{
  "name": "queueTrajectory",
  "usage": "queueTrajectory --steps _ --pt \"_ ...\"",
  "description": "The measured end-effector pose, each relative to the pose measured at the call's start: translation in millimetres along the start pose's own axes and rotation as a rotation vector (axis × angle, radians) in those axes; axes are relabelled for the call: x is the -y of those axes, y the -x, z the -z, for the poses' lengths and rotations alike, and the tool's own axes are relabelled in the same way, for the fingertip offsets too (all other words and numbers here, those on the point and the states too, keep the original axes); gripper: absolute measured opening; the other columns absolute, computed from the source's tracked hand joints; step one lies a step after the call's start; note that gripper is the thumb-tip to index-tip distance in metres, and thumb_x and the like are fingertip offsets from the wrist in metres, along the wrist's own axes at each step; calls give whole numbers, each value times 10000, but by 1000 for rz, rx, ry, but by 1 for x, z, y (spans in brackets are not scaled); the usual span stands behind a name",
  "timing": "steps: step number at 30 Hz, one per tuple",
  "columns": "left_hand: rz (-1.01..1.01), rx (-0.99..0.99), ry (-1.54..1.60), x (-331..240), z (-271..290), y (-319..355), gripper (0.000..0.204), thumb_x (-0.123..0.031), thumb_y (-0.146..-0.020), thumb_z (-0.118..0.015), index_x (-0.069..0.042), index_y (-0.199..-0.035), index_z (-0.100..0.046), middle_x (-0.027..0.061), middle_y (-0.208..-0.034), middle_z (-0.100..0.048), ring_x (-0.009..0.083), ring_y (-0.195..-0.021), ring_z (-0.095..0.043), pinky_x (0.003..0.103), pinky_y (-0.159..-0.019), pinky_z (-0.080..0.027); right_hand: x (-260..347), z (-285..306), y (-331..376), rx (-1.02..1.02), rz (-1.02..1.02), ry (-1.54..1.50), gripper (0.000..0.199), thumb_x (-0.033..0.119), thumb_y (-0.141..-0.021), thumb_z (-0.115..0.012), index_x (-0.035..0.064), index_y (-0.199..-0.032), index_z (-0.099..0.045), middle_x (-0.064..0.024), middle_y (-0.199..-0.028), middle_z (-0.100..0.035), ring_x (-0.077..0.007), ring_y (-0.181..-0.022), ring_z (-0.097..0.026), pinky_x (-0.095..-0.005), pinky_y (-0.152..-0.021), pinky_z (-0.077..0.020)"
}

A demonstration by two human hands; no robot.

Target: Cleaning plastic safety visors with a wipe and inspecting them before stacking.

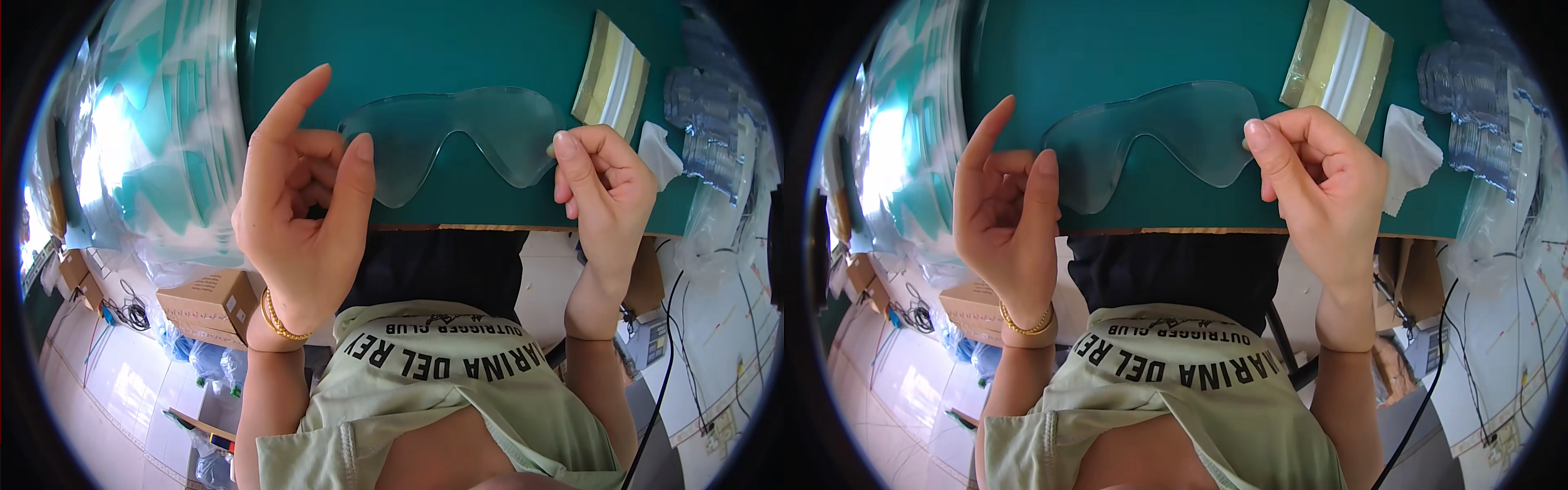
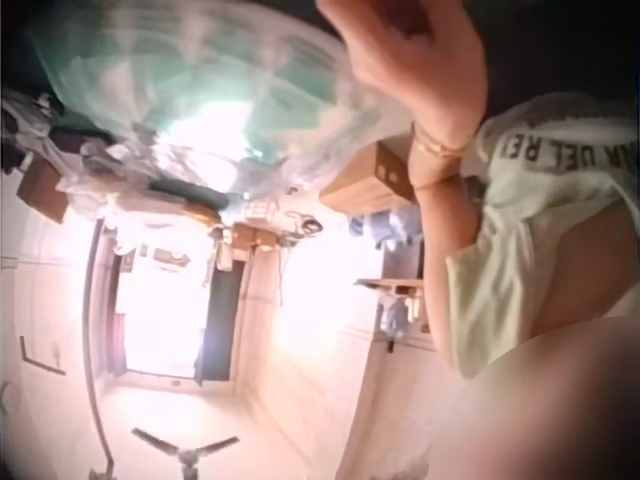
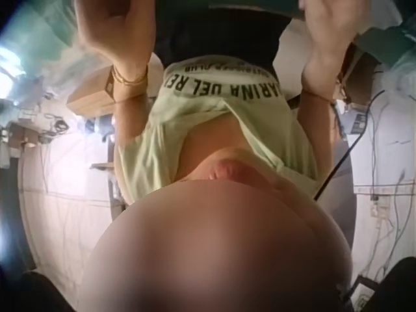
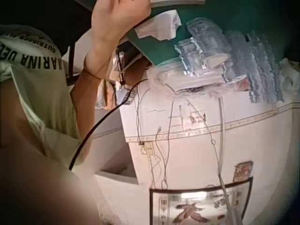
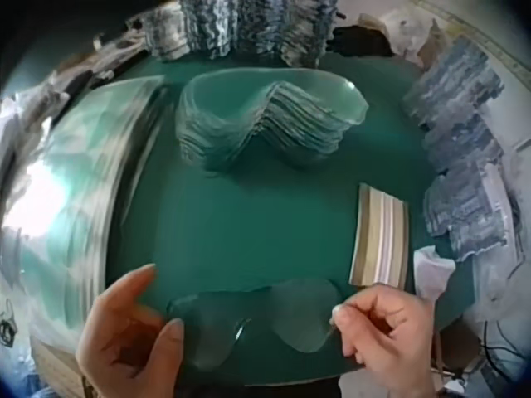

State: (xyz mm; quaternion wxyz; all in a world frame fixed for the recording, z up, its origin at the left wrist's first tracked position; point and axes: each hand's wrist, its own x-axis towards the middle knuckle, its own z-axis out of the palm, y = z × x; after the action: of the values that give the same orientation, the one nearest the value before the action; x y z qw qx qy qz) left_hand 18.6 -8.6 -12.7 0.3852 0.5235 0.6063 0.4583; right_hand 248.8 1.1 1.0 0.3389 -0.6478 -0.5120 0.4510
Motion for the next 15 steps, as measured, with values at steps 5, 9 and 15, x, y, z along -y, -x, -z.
queueTrajectory --steps 5,9,15 --pt "1 8 -22 -1 -1 0 470 73 -898 -650 9 -1354 -555 -32 -785 -602 -19 -604 -473 123 -516 -334 4 3 0 4 -46 -14 178 164 -958 -682 6 -878 -668 13 -623 -574 -17 -511 -462 -175 -469 -305" --pt "21 0 -15 -1 -2 0 487 80 -894 -652 8 -1364 -544 -36 -779 -606 -20 -622 -477 116 -545 -341 3 0 -1 4 -58 -4 180 177 -972 -664 28 -871 -657 21 -590 -545 -5 -478 -416 -168 -456 -286" --pt "32 5 -30 -5 -2 -1 493 78 -892 -656 10 -1367 -539 -32 -778 -615 -17 -627 -482 118 -551 -351 3 2 -1 11 -46 -8 183 179 -972 -665 30 -865 -657 20 -583 -545 -7 -472 -418 -169 -450 -283"
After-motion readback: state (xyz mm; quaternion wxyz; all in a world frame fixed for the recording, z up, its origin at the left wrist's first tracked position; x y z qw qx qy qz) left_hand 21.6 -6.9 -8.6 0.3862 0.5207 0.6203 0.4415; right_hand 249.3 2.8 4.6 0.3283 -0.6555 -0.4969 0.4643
